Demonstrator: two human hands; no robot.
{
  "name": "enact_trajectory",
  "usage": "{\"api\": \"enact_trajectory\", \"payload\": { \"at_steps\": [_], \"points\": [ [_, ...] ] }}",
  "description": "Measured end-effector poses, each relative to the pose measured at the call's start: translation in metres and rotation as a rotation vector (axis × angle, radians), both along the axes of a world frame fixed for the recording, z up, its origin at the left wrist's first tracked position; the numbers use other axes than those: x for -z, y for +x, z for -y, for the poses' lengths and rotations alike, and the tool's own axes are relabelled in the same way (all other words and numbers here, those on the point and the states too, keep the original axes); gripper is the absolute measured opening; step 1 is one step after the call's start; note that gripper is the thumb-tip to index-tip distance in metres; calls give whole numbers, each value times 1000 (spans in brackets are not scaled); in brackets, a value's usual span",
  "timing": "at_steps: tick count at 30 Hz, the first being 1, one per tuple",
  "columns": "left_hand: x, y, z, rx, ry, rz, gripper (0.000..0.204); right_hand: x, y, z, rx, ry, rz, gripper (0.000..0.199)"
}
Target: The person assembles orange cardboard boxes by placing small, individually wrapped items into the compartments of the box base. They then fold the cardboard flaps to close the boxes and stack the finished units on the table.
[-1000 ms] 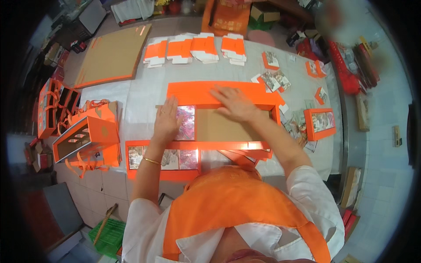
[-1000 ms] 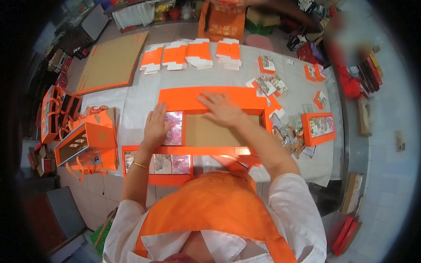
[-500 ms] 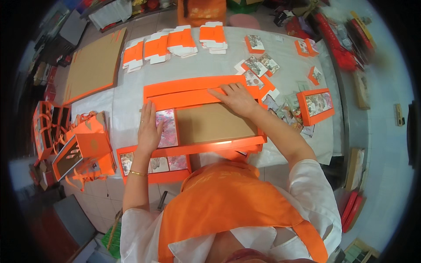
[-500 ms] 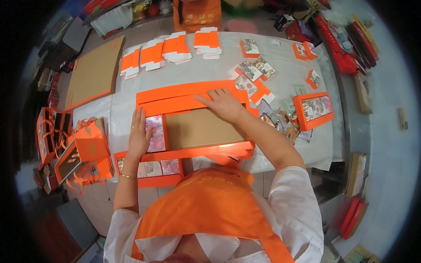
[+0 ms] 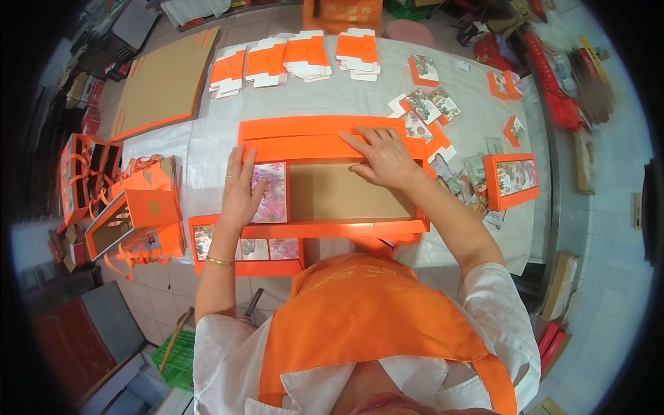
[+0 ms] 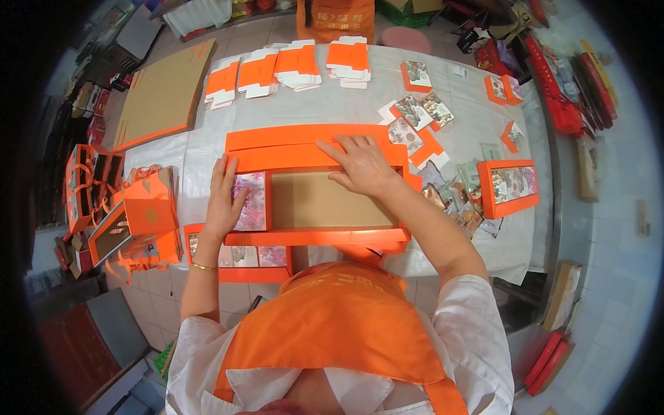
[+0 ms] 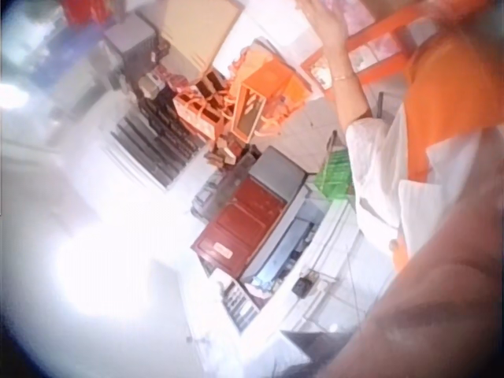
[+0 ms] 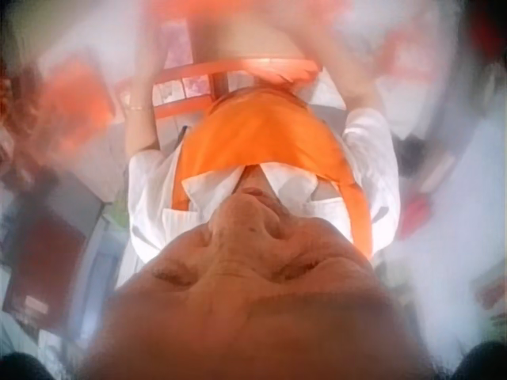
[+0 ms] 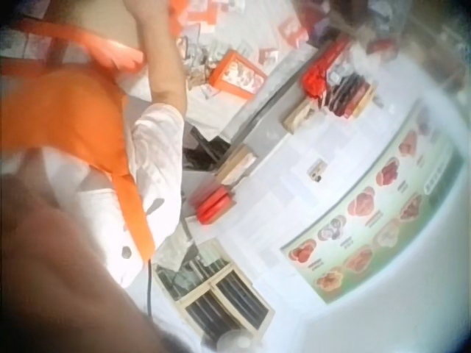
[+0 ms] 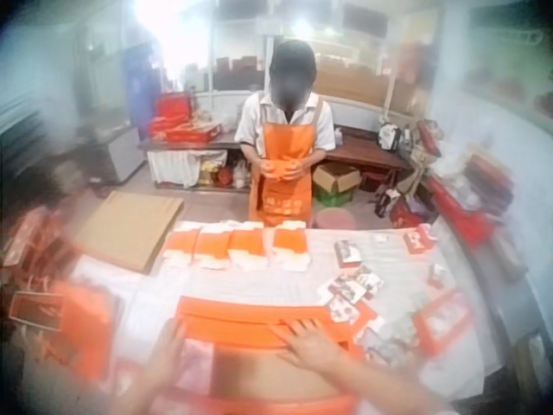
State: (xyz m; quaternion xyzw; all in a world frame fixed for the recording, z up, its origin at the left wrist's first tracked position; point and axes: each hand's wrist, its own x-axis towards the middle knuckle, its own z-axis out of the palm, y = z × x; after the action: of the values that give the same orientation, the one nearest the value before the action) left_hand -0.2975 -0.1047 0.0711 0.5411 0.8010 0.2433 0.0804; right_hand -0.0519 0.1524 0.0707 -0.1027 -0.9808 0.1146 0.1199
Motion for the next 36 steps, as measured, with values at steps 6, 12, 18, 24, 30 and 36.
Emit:
{"api": "enact_trajectory", "payload": {
  "at_steps": [6, 12, 18, 24, 30, 36],
  "points": [
    [-1, -5, -1, -54, 100, 68, 67, -20, 3, -25, 12, -71, -182, 64],
    [-4, 4, 14, -209, 98, 155, 66, 22, 37, -138, 614, -409, -227, 40],
    [-2, 15, 45, -406, 115, 310, 60, 124, 61, -210, 1049, -460, 163, 52],
    [16, 29, 85, -614, 114, 378, 51, 160, 73, -180, 453, -75, 175, 70],
    [25, 36, 89, -770, 203, 606, 49, 168, 74, -180, 384, -138, 471, 88],
    [43, 33, 99, -791, 180, 559, 48, 155, 106, -186, 194, -147, 431, 95]
  ]
}}
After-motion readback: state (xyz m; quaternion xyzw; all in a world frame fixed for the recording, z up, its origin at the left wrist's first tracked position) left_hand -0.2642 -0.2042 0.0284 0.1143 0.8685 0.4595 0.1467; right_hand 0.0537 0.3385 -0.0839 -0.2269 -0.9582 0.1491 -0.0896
